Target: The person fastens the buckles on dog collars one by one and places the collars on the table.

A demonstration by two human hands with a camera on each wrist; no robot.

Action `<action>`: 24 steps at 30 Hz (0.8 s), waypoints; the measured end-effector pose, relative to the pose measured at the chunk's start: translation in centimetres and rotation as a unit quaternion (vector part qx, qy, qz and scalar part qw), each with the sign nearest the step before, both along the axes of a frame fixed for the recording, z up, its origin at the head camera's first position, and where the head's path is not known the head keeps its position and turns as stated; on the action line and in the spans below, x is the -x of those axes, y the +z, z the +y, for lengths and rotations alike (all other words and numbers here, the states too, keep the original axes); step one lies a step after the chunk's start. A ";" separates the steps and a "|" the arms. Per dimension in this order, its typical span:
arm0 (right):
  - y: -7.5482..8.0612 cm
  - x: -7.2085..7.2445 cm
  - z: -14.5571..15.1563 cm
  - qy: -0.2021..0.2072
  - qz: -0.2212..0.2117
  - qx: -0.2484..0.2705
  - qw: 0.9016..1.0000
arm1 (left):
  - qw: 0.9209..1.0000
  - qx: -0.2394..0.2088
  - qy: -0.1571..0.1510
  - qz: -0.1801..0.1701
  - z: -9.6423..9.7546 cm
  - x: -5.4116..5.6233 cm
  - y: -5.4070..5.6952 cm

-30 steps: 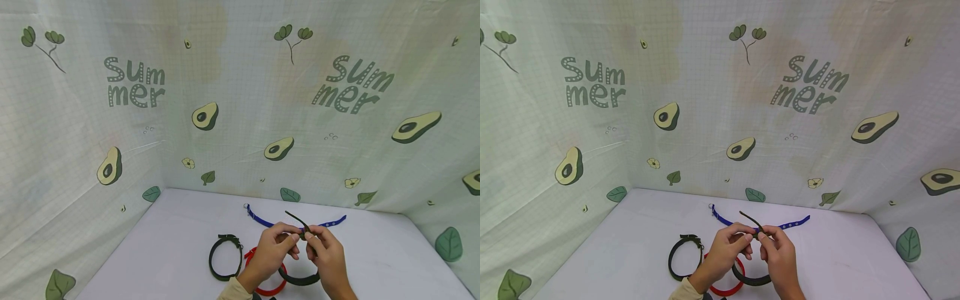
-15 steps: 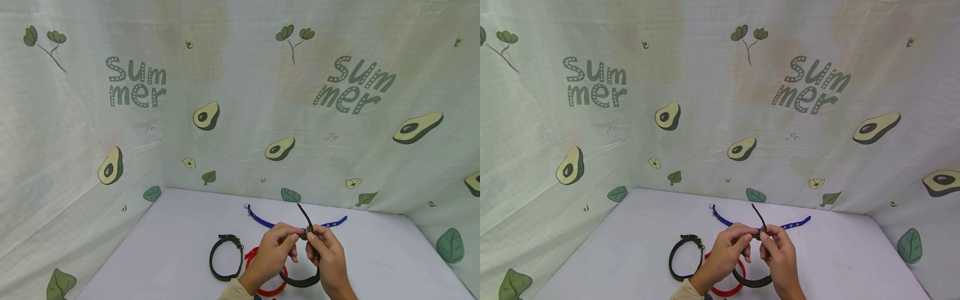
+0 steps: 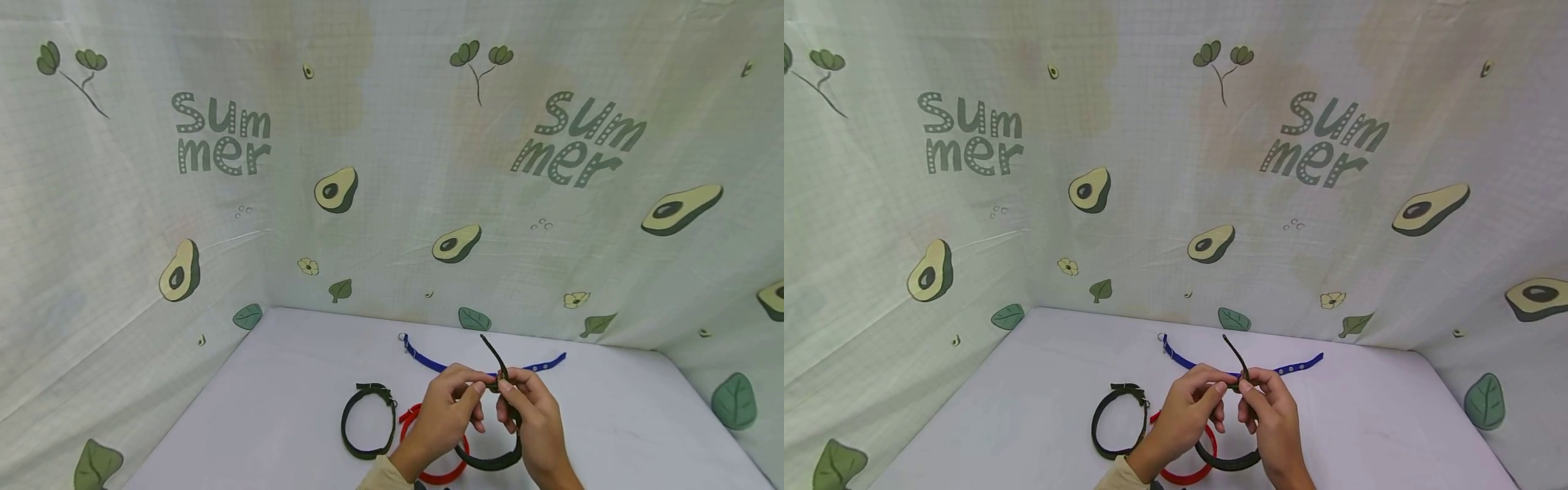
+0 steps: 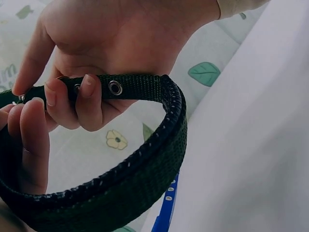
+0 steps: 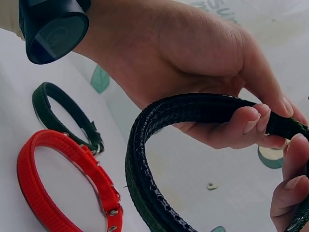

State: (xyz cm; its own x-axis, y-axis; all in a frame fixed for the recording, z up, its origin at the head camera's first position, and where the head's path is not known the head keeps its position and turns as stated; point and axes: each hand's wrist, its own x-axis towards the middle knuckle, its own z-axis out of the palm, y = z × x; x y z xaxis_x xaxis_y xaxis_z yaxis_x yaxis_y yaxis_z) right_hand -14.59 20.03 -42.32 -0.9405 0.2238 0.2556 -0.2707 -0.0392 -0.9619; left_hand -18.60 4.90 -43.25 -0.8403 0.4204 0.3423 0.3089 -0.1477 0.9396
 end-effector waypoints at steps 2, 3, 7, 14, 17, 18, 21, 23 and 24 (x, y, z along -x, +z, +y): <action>0.1 0.0 0.0 -0.004 -0.006 -0.004 1.000 | 1.000 -0.003 0.000 0.000 0.0 0.0 0.0; 0.2 0.0 0.0 -0.005 -0.008 -0.007 1.000 | 1.000 -0.003 0.000 0.001 0.0 0.0 0.0; 0.3 0.0 0.0 -0.010 -0.008 -0.013 1.000 | 1.000 -0.003 0.000 0.007 0.0 -0.1 0.0; 0.4 0.0 0.0 -0.019 -0.001 -0.022 1.000 | 1.000 0.005 0.008 0.016 0.2 -0.2 -0.1; 0.4 0.0 0.0 -0.019 0.006 -0.024 1.000 | 0.999 0.007 0.024 0.045 0.5 -0.3 -0.3; 0.4 0.0 0.0 -0.019 0.008 -0.024 1.000 | 0.997 0.007 0.032 0.063 0.6 -0.3 -0.3; 0.5 -0.1 0.0 -0.018 0.012 -0.023 1.000 | 0.989 0.013 0.064 0.135 0.9 -0.3 -0.6; 0.6 -0.1 0.0 -0.018 0.013 -0.024 0.999 | 0.980 0.018 0.084 0.178 1.1 -0.3 -0.8; 0.6 -0.2 0.0 -0.018 0.014 -0.025 0.999 | 0.976 0.021 0.092 0.194 1.1 -0.4 -0.9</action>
State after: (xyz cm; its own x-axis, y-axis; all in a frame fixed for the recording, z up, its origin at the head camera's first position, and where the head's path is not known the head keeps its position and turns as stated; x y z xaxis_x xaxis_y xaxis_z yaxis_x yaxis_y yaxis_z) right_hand -14.43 20.00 -41.71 -0.9246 0.2439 0.2925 -0.2972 0.0181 -0.9546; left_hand -18.23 6.04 -44.10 -0.7140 0.2941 0.6354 0.6600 -0.0200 0.7510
